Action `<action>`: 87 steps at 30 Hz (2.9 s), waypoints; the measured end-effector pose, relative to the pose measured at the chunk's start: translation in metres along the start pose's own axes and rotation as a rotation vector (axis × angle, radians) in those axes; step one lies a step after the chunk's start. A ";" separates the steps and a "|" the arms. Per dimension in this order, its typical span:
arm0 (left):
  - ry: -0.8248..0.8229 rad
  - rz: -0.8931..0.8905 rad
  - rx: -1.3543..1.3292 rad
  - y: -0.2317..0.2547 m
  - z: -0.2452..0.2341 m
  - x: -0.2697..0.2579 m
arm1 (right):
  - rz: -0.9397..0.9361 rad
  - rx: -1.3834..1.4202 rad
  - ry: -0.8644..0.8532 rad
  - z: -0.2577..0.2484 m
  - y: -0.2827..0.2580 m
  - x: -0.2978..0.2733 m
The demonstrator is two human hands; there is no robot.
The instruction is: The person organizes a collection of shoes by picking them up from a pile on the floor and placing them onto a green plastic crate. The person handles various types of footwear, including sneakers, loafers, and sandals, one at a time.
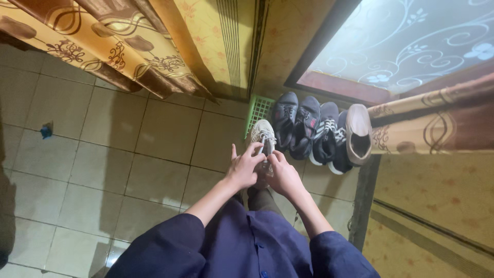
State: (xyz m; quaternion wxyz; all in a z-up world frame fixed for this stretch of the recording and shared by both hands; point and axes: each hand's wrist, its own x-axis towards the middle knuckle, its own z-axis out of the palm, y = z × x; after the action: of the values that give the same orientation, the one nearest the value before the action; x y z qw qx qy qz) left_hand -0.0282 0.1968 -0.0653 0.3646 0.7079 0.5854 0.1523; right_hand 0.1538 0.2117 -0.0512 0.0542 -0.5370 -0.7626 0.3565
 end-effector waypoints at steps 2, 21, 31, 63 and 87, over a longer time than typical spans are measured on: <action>0.012 -0.018 0.038 -0.003 0.001 0.018 | -0.028 0.036 0.035 0.000 0.013 0.017; -0.040 -0.342 0.140 -0.048 0.011 0.070 | -0.051 0.020 0.121 0.050 0.118 0.150; 0.067 -0.355 0.177 -0.064 -0.001 0.070 | 0.049 -0.120 0.054 0.088 0.112 0.190; 0.098 -0.205 0.125 -0.008 -0.036 0.103 | -0.039 0.148 0.189 0.000 0.070 0.165; 0.317 0.631 0.211 0.232 -0.148 0.135 | -0.072 0.179 0.783 -0.248 -0.016 0.004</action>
State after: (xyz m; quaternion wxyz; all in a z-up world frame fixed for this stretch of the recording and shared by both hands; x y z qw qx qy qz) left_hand 0.0790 0.3620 0.1692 0.1293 0.8549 0.4001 0.3039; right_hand 0.2552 0.3325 0.1411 0.3996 -0.5985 -0.6685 0.1881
